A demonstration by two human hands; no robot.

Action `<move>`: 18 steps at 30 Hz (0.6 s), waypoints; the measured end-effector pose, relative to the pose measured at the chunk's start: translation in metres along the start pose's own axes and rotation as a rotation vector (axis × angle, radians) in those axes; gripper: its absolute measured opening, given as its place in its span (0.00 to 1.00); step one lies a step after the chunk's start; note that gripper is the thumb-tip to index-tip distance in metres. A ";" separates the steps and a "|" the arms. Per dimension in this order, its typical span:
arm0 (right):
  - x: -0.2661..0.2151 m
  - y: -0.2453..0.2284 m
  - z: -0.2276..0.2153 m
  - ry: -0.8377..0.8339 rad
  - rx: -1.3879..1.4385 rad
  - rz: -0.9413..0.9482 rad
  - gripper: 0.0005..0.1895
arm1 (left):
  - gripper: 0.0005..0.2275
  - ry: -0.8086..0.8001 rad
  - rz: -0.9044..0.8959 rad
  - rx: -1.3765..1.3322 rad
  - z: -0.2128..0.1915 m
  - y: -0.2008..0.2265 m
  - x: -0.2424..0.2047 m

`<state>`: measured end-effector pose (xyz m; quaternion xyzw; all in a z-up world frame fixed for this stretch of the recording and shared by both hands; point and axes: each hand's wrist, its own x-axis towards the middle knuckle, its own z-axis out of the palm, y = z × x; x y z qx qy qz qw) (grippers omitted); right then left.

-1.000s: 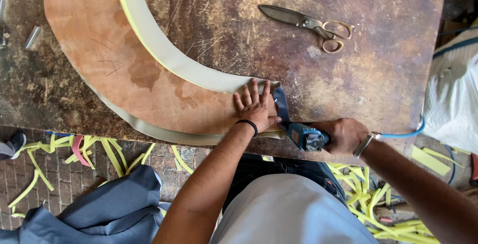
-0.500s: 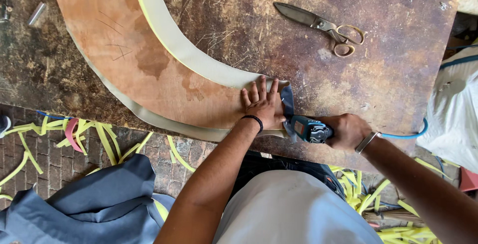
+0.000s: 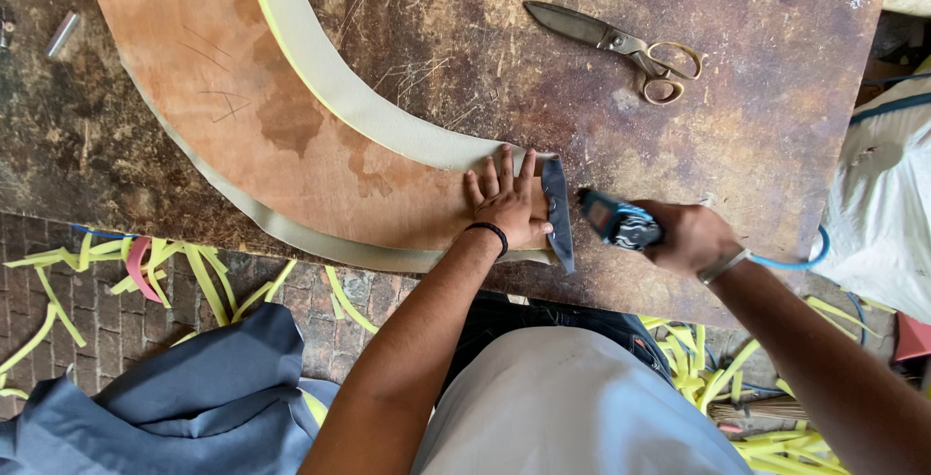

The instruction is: The person aligns a curved wooden piece on a foam pad, then uses a pneumatic staple gun to attach a dark fabric strip along the edge. They trim excess foam with shears and continue stapling the fabric around the perimeter.

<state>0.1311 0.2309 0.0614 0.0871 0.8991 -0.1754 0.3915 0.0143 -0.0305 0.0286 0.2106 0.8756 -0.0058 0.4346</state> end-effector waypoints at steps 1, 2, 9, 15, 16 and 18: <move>-0.002 0.003 0.001 0.155 0.046 -0.004 0.34 | 0.58 0.015 0.003 -0.004 -0.002 -0.002 0.001; -0.010 0.009 0.003 0.310 0.092 -0.005 0.34 | 0.58 0.030 0.007 -0.008 -0.003 -0.003 0.001; -0.023 0.029 0.046 0.990 -0.057 0.018 0.45 | 0.57 0.053 0.006 -0.056 -0.016 0.002 -0.017; -0.010 -0.068 0.128 0.059 1.352 0.205 0.29 | 0.54 0.145 0.066 -0.012 -0.020 0.003 -0.030; -0.001 -0.082 0.139 0.137 1.474 0.100 0.28 | 0.52 0.223 0.095 -0.023 -0.014 0.004 -0.030; -0.002 -0.108 0.170 0.235 1.640 0.059 0.26 | 0.50 0.352 0.154 -0.038 0.005 0.000 -0.039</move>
